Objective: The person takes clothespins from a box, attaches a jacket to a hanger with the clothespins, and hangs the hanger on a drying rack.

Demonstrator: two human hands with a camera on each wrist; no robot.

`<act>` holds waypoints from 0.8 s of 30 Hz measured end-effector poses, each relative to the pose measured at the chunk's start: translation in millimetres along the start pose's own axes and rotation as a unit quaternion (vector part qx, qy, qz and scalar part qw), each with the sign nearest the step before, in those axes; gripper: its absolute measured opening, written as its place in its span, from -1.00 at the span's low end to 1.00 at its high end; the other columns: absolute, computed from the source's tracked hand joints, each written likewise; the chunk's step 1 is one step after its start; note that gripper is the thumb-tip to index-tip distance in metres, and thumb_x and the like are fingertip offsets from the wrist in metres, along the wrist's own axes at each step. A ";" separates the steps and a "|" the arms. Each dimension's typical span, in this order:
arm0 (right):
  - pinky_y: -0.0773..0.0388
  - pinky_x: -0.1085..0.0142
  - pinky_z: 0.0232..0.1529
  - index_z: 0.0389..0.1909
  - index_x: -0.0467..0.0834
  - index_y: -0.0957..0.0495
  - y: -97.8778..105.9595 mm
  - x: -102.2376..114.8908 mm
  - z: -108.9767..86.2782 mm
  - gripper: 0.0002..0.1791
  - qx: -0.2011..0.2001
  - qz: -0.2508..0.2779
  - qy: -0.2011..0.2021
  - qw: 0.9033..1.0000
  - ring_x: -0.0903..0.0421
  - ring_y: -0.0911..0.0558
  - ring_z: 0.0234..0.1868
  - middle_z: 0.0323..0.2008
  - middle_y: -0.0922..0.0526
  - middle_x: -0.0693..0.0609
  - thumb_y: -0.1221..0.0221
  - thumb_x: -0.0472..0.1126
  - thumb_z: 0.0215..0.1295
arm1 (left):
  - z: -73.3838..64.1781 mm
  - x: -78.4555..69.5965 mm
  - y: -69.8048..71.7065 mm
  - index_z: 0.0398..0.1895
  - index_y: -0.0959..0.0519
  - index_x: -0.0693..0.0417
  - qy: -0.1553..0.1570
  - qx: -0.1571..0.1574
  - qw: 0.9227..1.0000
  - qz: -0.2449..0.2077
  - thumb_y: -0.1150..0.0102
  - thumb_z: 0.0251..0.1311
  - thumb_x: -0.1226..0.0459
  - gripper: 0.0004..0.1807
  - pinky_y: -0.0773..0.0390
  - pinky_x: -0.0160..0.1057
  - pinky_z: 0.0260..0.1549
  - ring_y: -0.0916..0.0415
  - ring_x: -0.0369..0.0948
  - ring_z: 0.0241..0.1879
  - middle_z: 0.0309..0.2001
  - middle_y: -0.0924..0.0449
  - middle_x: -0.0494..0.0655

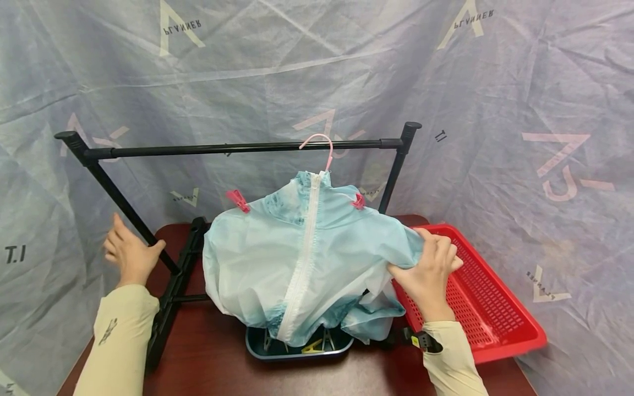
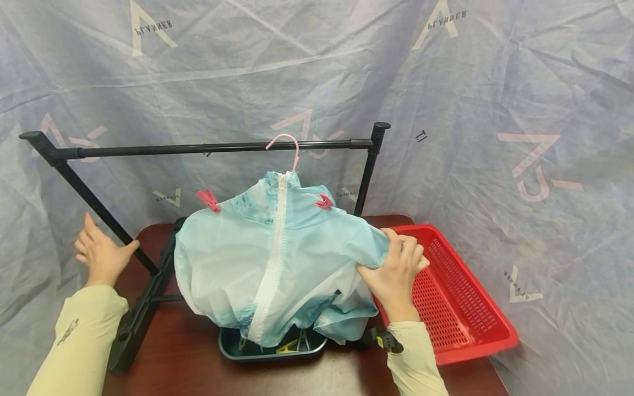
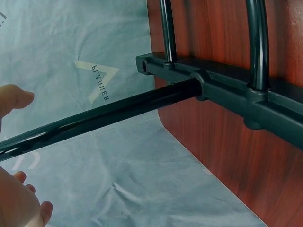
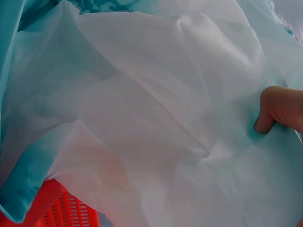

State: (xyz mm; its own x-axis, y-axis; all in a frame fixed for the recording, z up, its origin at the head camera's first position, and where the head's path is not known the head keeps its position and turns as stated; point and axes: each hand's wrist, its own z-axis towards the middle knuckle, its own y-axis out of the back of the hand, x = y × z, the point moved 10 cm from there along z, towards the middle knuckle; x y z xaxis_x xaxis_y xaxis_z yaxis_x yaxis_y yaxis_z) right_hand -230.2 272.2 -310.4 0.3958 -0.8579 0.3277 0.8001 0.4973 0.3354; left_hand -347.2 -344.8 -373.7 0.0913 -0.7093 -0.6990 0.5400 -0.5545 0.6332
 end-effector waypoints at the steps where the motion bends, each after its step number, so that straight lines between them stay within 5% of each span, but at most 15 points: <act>1: 0.02 -0.16 -0.21 0.09 -0.25 -0.45 0.1 -0.2 -0.1 -0.23 0.000 0.001 0.000 1.000 -0.29 -0.28 -0.25 -0.19 -0.38 -0.31 -0.38 -0.01 -0.23 | -0.3 0.5 0.4 0.57 0.43 0.11 0.001 -0.001 1.000 0.000 -0.29 0.17 0.34 0.18 0.28 0.38 0.20 0.36 0.32 0.41 0.46 0.26 0.43; 24: 0.05 -0.15 -0.22 0.10 -0.23 -0.44 2.2 0.9 2.0 -0.23 -0.011 0.005 0.006 1.000 -0.31 -0.27 -0.22 -0.15 -0.40 -0.34 -0.36 -0.04 -0.25 | -9.7 15.5 13.0 0.57 0.36 0.14 -0.025 -0.040 0.999 -0.006 -0.21 0.20 0.41 0.08 0.24 0.37 0.17 0.27 0.37 0.35 0.40 0.17 0.51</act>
State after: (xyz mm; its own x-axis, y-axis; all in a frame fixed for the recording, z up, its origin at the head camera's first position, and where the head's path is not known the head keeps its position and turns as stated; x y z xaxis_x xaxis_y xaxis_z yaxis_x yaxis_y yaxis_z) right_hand -229.0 272.8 -307.6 0.4091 -0.8545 0.3200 0.8061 0.5028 0.3121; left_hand -330.7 -358.7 -379.5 0.0442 -0.7251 -0.6872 0.6067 -0.5270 0.5951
